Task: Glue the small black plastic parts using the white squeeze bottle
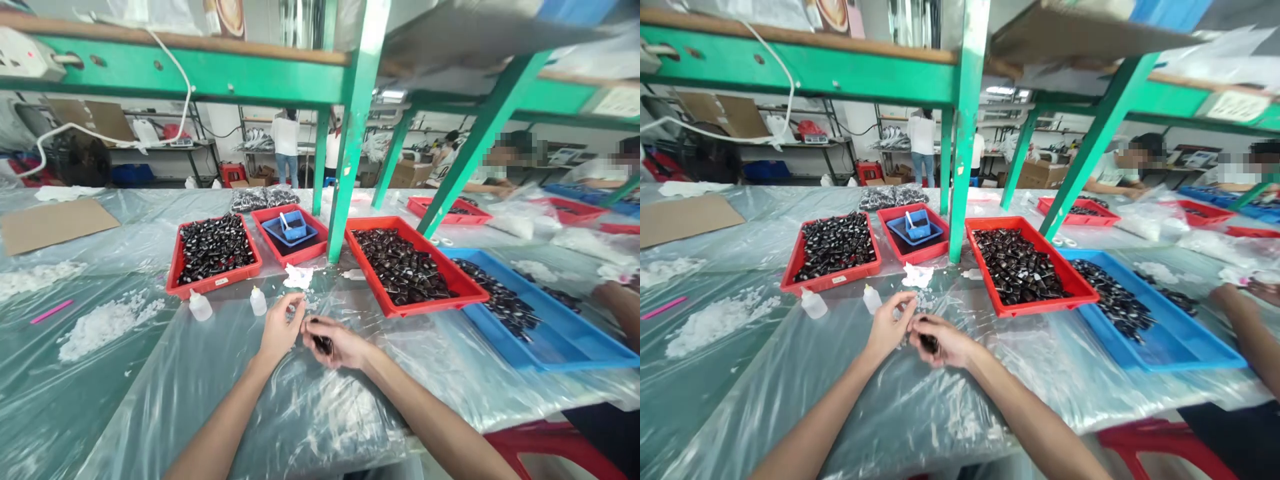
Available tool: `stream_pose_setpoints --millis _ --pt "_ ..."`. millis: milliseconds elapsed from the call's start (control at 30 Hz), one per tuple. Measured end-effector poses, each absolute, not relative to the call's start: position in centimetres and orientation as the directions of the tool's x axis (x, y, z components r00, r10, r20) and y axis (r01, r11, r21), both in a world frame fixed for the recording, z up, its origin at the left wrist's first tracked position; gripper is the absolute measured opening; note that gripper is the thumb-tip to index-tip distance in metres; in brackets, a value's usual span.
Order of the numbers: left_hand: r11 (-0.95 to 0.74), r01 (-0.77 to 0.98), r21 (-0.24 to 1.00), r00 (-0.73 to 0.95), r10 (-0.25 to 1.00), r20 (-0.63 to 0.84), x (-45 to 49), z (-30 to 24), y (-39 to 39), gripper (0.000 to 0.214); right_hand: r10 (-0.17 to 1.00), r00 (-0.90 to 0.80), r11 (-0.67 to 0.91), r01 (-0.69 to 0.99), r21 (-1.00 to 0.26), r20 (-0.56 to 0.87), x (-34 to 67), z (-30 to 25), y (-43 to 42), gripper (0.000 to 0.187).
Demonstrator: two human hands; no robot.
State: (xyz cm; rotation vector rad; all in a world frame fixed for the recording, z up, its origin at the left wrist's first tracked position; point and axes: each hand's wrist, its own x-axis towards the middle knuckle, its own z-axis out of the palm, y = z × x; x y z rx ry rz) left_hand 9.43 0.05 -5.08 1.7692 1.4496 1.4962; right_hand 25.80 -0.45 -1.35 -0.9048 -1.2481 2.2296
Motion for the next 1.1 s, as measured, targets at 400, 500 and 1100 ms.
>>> stream_pose_setpoints --millis 400,500,1100 --pt "-0.370 0.423 0.827 -0.094 0.890 0.446 9.4 -4.8 0.2 0.024 0.599 -0.796 0.571 0.349 -0.743 0.087 31.8 10.4 -1.1 0.032" --pt "-0.389 0.443 0.808 -0.030 0.894 0.447 9.7 -4.5 -0.1 0.024 0.805 -0.268 0.557 0.650 -0.517 0.530 36.5 12.0 5.6 0.049" --pt "-0.438 0.477 0.762 0.017 0.871 0.490 10.2 -3.3 -1.3 0.020 0.737 -0.463 0.674 0.453 -0.584 0.492 25.6 -1.3 1.6 0.050"
